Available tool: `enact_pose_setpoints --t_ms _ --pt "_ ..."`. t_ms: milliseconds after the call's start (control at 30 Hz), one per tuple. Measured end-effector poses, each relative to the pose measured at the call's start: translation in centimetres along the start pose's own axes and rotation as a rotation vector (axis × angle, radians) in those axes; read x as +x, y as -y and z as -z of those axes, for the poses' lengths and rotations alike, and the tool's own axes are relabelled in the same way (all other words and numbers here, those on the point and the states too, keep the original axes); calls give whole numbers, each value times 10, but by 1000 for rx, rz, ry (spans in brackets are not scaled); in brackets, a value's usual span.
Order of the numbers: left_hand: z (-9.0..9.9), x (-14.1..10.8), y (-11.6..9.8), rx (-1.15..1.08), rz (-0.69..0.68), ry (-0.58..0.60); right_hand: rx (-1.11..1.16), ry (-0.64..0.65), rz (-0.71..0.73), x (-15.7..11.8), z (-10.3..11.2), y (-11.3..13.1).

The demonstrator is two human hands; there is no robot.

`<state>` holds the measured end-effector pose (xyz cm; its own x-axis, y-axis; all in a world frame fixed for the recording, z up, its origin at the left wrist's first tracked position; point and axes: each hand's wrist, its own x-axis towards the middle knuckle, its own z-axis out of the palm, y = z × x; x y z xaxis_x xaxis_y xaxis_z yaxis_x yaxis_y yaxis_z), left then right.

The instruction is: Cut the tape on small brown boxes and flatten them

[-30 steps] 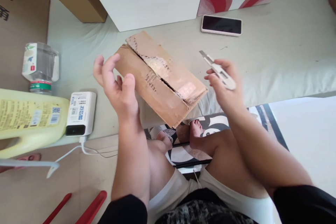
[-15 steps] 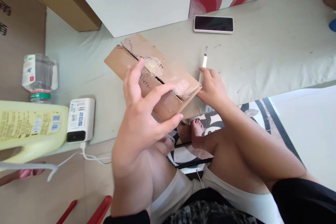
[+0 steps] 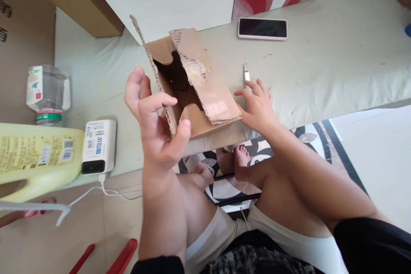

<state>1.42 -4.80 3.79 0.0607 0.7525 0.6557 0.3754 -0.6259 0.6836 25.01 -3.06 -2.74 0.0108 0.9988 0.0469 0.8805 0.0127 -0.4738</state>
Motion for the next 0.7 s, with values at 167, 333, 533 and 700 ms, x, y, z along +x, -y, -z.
enact_pose_setpoints --t_ms 167,333,533,700 --pt "-3 -4 11 -12 59 -240 20 -3 29 0 -1 -1" --pt "-1 1 25 -151 389 -540 4 -26 80 -2 -4 -1" --pt "11 2 49 -279 681 -601 35 34 188 -2 -8 -2" --pt "9 -4 62 -243 902 -584 222 32 315 4 -7 -5"
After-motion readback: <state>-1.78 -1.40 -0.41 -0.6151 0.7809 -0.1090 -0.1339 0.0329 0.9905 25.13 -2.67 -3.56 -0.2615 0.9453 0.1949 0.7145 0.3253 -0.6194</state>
